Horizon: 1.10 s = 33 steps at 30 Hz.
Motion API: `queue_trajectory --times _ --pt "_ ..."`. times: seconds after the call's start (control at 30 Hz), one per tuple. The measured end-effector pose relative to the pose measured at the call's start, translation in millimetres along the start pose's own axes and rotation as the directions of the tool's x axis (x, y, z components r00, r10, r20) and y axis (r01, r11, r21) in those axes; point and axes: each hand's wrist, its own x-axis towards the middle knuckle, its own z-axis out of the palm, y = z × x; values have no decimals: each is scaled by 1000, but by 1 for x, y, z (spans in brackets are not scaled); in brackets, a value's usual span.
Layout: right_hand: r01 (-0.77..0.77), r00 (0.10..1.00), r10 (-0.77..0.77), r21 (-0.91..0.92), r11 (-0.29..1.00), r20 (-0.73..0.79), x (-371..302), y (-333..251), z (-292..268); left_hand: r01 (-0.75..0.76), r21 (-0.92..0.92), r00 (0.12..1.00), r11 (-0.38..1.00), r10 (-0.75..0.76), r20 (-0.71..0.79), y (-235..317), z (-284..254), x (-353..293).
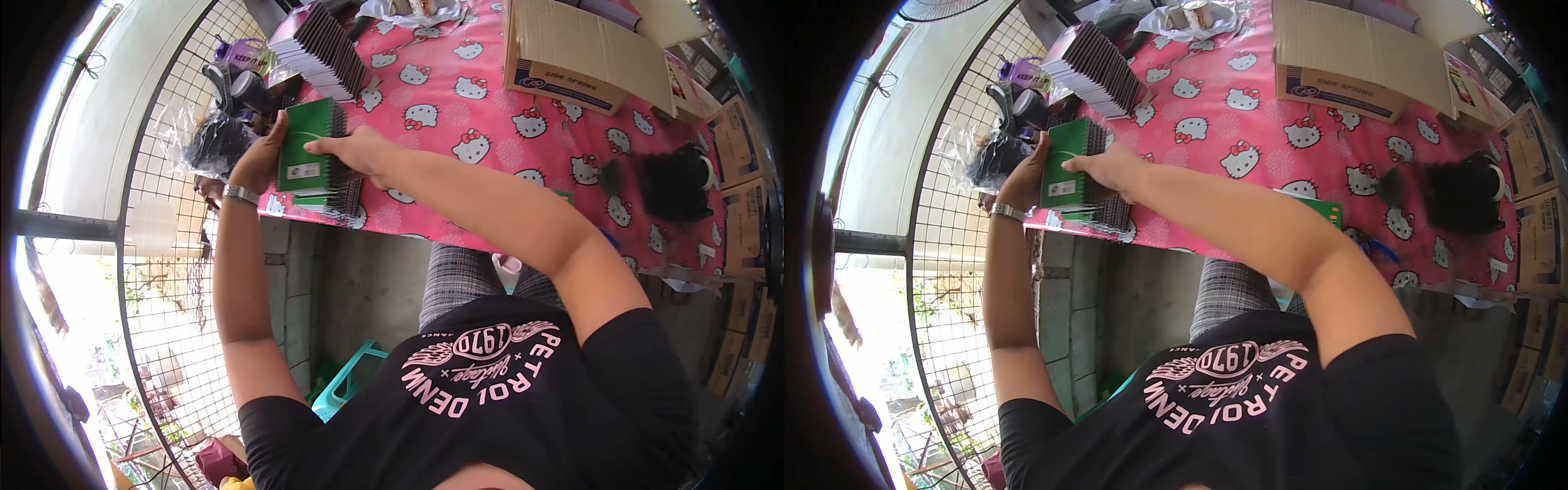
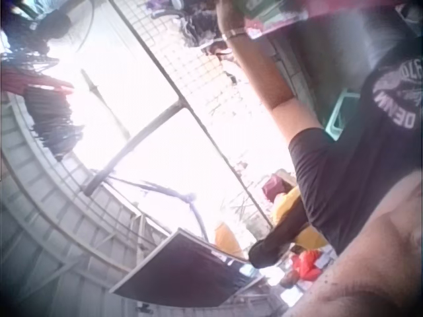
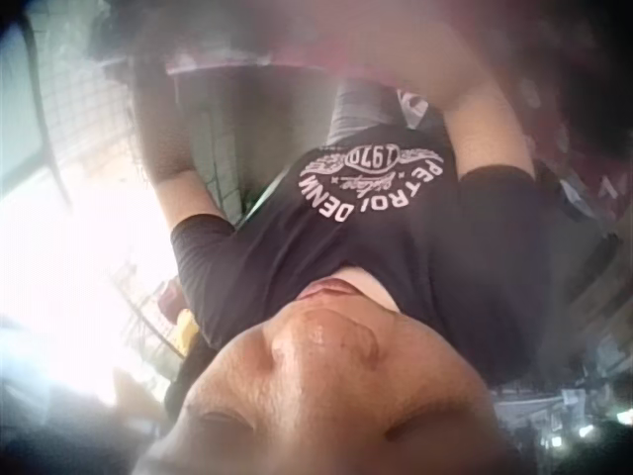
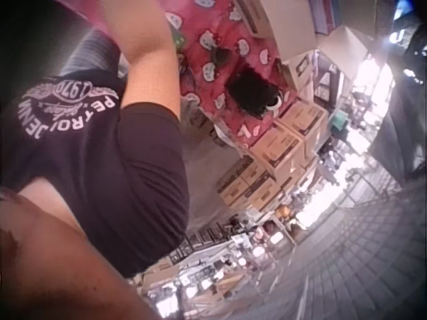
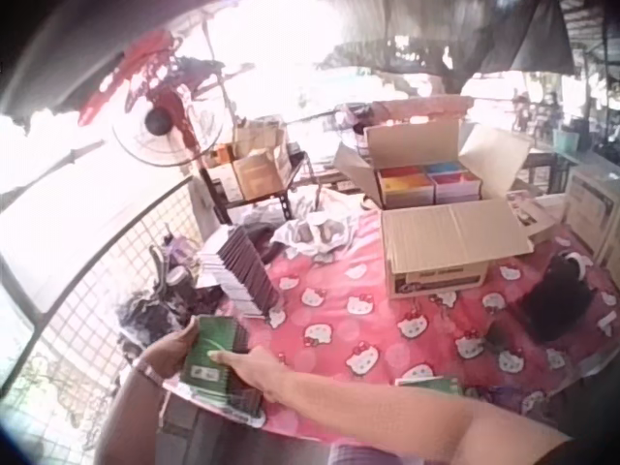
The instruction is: The person picks up green notebooks, aligns their spiral bindings, and stacks them into small bundles by hand before placing the stacks on a table.
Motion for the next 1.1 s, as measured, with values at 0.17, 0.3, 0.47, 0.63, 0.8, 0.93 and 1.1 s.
queue_trajectory --times 0.17,0.3,0.47,0.63,0.8,0.93,1.1 --pt "-51 986 39 -70 996 -165 77 36 32 64 50 997 997 -62 -36 -6 -33 26" --pt "-75 979 23 -250 965 -205 87 51 48 110 417 897 902 91 -432 -53 -42 43" --pt "-106 993 69 -462 880 -95 52 15 31 51 452 902 890 153 -403 -69 -50 40" --pt "165 976 -217 -667 726 6 99 -8 -14 89 519 911 850 141 -388 -57 -45 43" --pt "220 966 -258 -428 877 -33 134 42 -1 117 456 930 882 64 -363 -43 -20 39" --pt "313 950 -270 -421 851 160 128 40 -3 116 393 930 912 40 -367 -49 -32 30" --pt "372 920 -364 -606 703 142 73 1 -48 102 501 897 859 138 -419 -57 -47 34"
